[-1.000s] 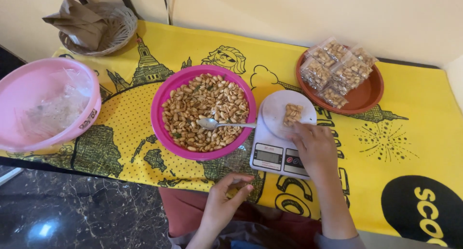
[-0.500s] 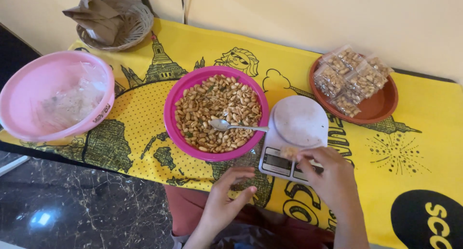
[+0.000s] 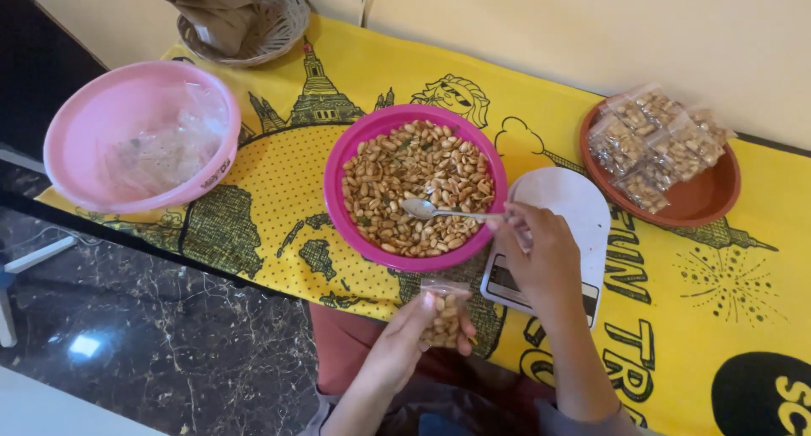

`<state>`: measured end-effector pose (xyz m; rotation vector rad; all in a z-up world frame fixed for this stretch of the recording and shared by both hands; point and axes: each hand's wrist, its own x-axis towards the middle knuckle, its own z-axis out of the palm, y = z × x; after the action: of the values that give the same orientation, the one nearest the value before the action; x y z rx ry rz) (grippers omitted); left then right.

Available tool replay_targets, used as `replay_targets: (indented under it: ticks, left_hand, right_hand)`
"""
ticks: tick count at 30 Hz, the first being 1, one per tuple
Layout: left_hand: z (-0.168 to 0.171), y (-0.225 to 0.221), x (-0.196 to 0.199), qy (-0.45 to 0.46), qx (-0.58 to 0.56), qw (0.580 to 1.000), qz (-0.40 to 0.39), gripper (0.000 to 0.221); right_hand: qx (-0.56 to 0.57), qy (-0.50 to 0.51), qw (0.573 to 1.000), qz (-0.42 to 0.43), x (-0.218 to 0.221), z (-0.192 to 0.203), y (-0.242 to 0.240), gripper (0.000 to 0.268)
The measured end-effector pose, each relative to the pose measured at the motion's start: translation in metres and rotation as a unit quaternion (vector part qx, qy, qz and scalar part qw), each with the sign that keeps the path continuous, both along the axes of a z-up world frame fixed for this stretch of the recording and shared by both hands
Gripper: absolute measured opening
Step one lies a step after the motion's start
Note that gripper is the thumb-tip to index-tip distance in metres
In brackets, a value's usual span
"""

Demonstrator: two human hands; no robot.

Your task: Packaging peanuts into small plastic bags and weighing them on a digital scale.

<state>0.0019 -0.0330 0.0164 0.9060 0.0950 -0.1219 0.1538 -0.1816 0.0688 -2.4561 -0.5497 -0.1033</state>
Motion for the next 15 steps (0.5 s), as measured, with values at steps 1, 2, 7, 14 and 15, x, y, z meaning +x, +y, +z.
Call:
replay_targets:
  ticks: [1, 2, 7, 14, 15]
  left_hand:
    - [0.0, 0.001, -0.001, 0.0, 0.001, 1.0, 0.004, 0.054]
    - [0.0, 0.003, -0.001, 0.014, -0.015, 1.0, 0.006, 0.06]
    - [0.003, 0.009, -0.003, 0.038, -0.041, 0.998, 0.022, 0.065]
    - [0.008, 0.007, 0.0, 0.062, -0.079, 0.994, 0.041, 0.06]
    - [0.011, 0.006, 0.0, 0.06, -0.079, 0.994, 0.049, 0.058]
  right_hand:
    - [0.001, 0.0, 1.0, 0.004, 0.002, -0.006, 0.002, 0.052]
    - [-0.014, 0.011, 1.0, -0.009, 0.005, -0.012, 0.004, 0.047]
    - [-0.009, -0.004, 1.0, -0.019, -0.001, -0.008, 0.005, 0.027]
    - [0.069, -0.089, 0.993, 0.017, -0.002, -0.012, -0.009, 0.024]
    - [0.104, -0.124, 0.987, -0.016, -0.003, -0.011, -0.011, 0.014]
